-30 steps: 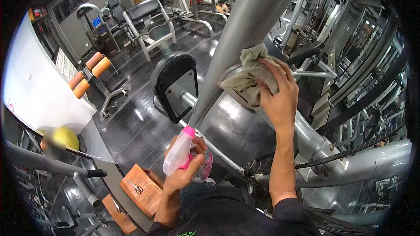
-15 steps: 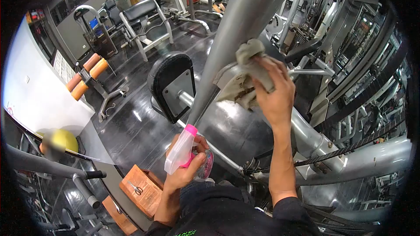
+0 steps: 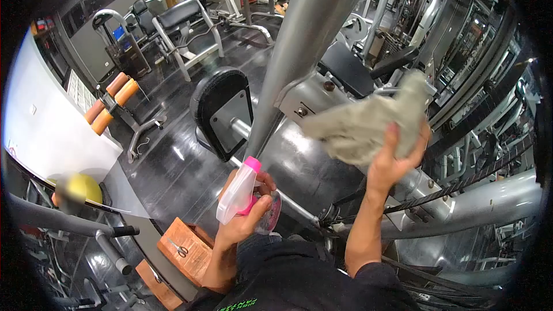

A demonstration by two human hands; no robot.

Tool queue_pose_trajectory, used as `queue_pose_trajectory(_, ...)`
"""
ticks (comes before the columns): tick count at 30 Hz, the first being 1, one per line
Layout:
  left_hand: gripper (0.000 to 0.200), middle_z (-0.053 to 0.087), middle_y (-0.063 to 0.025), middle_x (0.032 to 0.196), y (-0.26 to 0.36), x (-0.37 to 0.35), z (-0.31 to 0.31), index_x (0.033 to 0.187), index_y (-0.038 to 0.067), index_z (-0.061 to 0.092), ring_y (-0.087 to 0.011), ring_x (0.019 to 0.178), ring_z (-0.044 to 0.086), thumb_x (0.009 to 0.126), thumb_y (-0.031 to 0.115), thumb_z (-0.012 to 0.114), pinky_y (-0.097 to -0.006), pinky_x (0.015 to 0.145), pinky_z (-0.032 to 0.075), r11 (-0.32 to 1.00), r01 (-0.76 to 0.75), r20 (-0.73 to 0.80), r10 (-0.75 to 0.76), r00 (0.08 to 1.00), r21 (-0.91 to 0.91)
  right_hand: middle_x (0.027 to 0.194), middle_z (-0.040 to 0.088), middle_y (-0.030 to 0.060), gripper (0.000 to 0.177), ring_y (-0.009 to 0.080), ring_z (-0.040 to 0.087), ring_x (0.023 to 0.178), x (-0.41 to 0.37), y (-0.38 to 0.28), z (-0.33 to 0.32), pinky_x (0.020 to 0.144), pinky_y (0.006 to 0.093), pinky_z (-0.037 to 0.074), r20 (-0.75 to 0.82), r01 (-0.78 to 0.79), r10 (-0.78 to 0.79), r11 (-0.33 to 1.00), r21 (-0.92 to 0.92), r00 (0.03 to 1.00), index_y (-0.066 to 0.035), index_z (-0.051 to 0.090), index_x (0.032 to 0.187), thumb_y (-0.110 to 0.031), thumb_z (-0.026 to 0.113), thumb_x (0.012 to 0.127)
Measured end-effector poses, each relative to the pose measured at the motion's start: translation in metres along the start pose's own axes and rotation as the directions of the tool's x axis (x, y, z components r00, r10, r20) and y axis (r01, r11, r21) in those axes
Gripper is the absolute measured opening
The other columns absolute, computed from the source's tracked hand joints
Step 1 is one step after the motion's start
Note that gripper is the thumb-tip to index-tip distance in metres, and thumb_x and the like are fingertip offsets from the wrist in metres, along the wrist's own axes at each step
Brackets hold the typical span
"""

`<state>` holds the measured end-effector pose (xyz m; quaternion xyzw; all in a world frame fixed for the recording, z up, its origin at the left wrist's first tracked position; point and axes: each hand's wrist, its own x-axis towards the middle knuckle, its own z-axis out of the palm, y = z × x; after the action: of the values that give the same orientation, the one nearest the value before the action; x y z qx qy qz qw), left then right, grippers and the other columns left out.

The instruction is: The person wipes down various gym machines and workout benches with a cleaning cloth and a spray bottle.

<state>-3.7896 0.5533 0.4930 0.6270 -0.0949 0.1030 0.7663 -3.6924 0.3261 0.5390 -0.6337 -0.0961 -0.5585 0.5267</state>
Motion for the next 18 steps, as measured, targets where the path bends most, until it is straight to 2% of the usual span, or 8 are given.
queue_pose_trajectory(1, 0.037, 0.058, -0.0129, 0.092, 0.0, 0.001, 0.0, 0.112, -0.003, 0.049, -0.0127, 0.072, 0.055, 0.081, 0.007, 0.066, -0.0264, 0.065, 0.045, 1.0, 0.0, -0.005, 0.0, 1.0, -0.003, 0.117, 0.055, 0.0152, 0.046, 0.0255, 0.052, 0.11, -0.003, -0.008, -0.006, 0.096, 0.0385, 0.04, -0.114, -0.087, 0.099, 0.991, 0.099, 0.989, 0.004, 0.048, 0.121, -0.014, 0.067, 0.083)
queue_pose_trajectory(4, 0.038, 0.058, -0.0125, 0.093, -0.002, 0.004, 0.002, 0.112, -0.003, 0.049, -0.0129, 0.072, 0.055, 0.081, 0.009, 0.067, -0.0267, 0.065, 0.045, 1.0, 0.019, 0.003, -0.019, 1.0, -0.02, 0.117, 0.055, 0.0179, 0.041, 0.0284, 0.052, 0.11, -0.007, -0.016, -0.025, 0.097, 0.0416, 0.039, -0.212, -0.074, 0.122, 0.973, 0.221, 0.97, 0.004, 0.05, 0.12, -0.015, 0.064, 0.085)
queue_pose_trajectory(5, 0.038, 0.058, -0.0124, 0.093, -0.003, 0.005, 0.002, 0.112, -0.003, 0.049, -0.0131, 0.072, 0.055, 0.081, 0.01, 0.067, -0.0268, 0.065, 0.045, 0.999, 0.037, 0.012, -0.036, 0.999, -0.029, 0.117, 0.056, 0.0183, 0.04, 0.031, 0.053, 0.109, -0.006, -0.016, -0.034, 0.097, 0.0423, 0.039, -0.037, 0.002, -0.007, 0.989, -0.148, 0.999, 0.003, 0.051, 0.119, -0.017, 0.062, 0.086)
queue_pose_trajectory(6, 0.038, 0.058, -0.0124, 0.093, -0.003, 0.007, 0.003, 0.112, -0.003, 0.049, -0.0131, 0.072, 0.055, 0.081, 0.01, 0.067, -0.0268, 0.065, 0.045, 0.999, 0.037, 0.014, -0.036, 0.999, -0.031, 0.117, 0.056, 0.0187, 0.039, 0.0335, 0.054, 0.108, -0.005, -0.015, -0.039, 0.097, 0.0429, 0.039, 0.174, 0.142, -0.066, 0.868, -0.476, 0.983, 0.002, 0.051, 0.119, -0.018, 0.061, 0.086)
queue_pose_trajectory(7, 0.038, 0.058, -0.0124, 0.093, -0.004, 0.008, 0.004, 0.112, -0.003, 0.049, -0.0134, 0.073, 0.055, 0.081, 0.01, 0.067, -0.0269, 0.065, 0.045, 0.999, 0.04, 0.026, -0.04, 0.999, -0.025, 0.116, 0.057, 0.0167, 0.039, 0.0375, 0.055, 0.105, -0.001, -0.018, -0.036, 0.096, 0.0438, 0.039, 0.336, 0.214, -0.01, 0.788, -0.577, 0.942, -0.001, 0.053, 0.119, -0.023, 0.061, 0.087)
queue_pose_trajectory(9, 0.038, 0.058, -0.0124, 0.093, -0.007, 0.008, 0.004, 0.112, -0.003, 0.049, -0.0138, 0.073, 0.055, 0.081, 0.011, 0.067, -0.0269, 0.066, 0.045, 0.999, 0.051, 0.042, -0.05, 0.998, -0.019, 0.114, 0.058, 0.0138, 0.04, 0.0363, 0.057, 0.103, -0.007, -0.013, -0.03, 0.091, 0.0433, 0.043, 0.392, 0.204, 0.152, 0.656, -0.727, 0.907, -0.003, 0.053, 0.119, -0.028, 0.059, 0.088)
queue_pose_trajectory(17, 0.037, 0.057, -0.0115, 0.093, -0.017, 0.01, 0.005, 0.112, -0.004, 0.051, -0.0132, 0.076, 0.056, 0.081, 0.01, 0.066, -0.0256, 0.067, 0.045, 0.996, 0.042, 0.076, -0.036, 0.996, -0.082, 0.108, 0.061, 0.0158, 0.032, 0.0377, 0.061, 0.095, 0.012, -0.016, -0.01, 0.077, 0.0441, 0.048, 0.35, 0.062, 0.252, 0.728, -0.683, 0.902, -0.013, 0.057, 0.114, -0.036, 0.053, 0.091)
queue_pose_trajectory(18, 0.037, 0.057, -0.0115, 0.093, -0.015, 0.01, 0.004, 0.112, -0.004, 0.051, -0.0132, 0.076, 0.056, 0.081, 0.01, 0.066, -0.0256, 0.067, 0.045, 0.996, 0.044, 0.076, -0.037, 0.996, -0.084, 0.103, 0.063, 0.0167, 0.033, 0.0392, 0.061, 0.093, 0.019, -0.018, -0.008, 0.077, 0.0454, 0.048, 0.338, -0.022, 0.419, 0.655, -0.756, 0.843, -0.012, 0.058, 0.111, -0.038, 0.05, 0.092)
